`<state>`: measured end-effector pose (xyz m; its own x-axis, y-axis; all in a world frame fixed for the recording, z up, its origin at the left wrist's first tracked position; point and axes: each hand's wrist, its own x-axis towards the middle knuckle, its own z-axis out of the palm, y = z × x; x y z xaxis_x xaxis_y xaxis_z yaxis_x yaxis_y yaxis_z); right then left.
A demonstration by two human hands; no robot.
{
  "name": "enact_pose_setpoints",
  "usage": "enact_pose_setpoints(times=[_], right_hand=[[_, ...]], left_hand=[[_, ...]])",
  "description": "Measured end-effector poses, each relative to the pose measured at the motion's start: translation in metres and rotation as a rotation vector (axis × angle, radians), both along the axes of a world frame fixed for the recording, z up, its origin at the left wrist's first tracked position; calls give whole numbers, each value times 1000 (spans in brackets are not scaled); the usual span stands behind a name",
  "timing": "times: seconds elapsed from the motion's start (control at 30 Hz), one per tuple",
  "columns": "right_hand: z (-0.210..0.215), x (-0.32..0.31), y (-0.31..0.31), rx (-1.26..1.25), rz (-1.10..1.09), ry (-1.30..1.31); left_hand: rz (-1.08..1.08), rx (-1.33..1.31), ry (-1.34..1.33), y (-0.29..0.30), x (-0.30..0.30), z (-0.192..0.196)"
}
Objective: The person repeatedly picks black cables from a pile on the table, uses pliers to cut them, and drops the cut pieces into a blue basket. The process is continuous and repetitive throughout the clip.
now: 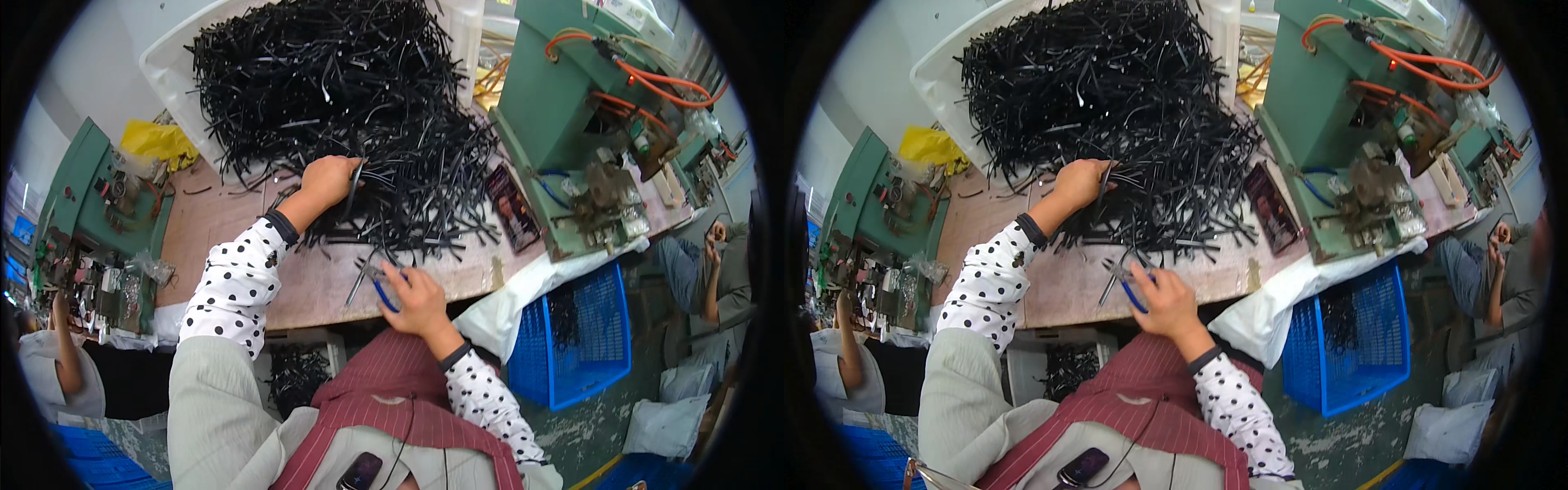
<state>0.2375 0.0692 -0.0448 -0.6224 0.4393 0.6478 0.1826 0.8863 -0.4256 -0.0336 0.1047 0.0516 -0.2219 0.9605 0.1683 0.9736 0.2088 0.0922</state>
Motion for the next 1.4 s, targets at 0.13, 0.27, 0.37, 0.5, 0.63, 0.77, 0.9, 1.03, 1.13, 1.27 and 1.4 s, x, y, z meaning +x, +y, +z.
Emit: enact_pose_setpoints(times=[0.13, 0.27, 0.37, 0.5, 0.63, 0.77, 0.9, 1.03, 1.13, 1.27, 1.4], right_hand=[[6, 1, -1, 50, 31, -28], [10, 1, -3, 36, 85, -81], [12, -2, -7, 11, 140, -135], [18, -11, -4, -34, 144, -339], [14, -31, 21, -289, 121, -289], [25, -27, 43, -1054, 359, 153], [42, -3, 26, -1433, 375, 246], [32, 21, 2, -1468, 405, 370], [22, 34, -19, -1425, 371, 372], [15, 45, -36, -1480, 417, 313], [13, 49, -47, -1366, 392, 222]], left_hand=[[-217, 39, 56, -39, 13, -4], [-285, -79, 161, -68, 22, 3], [-250, -15, 105, -86, 5, 15], [-24, 193, -133, -122, 30, 32], [-94, -55, -862, -189, 91, -29], [-115, 153, -531, -175, 95, -81], [100, 292, -417, -137, 60, -85], [102, 333, -328, -129, 59, -58], [-9, 530, -325, -119, 64, -44], [-21, 465, -144, -74, 75, -36], [83, 494, -201, -32, 56, -58]])
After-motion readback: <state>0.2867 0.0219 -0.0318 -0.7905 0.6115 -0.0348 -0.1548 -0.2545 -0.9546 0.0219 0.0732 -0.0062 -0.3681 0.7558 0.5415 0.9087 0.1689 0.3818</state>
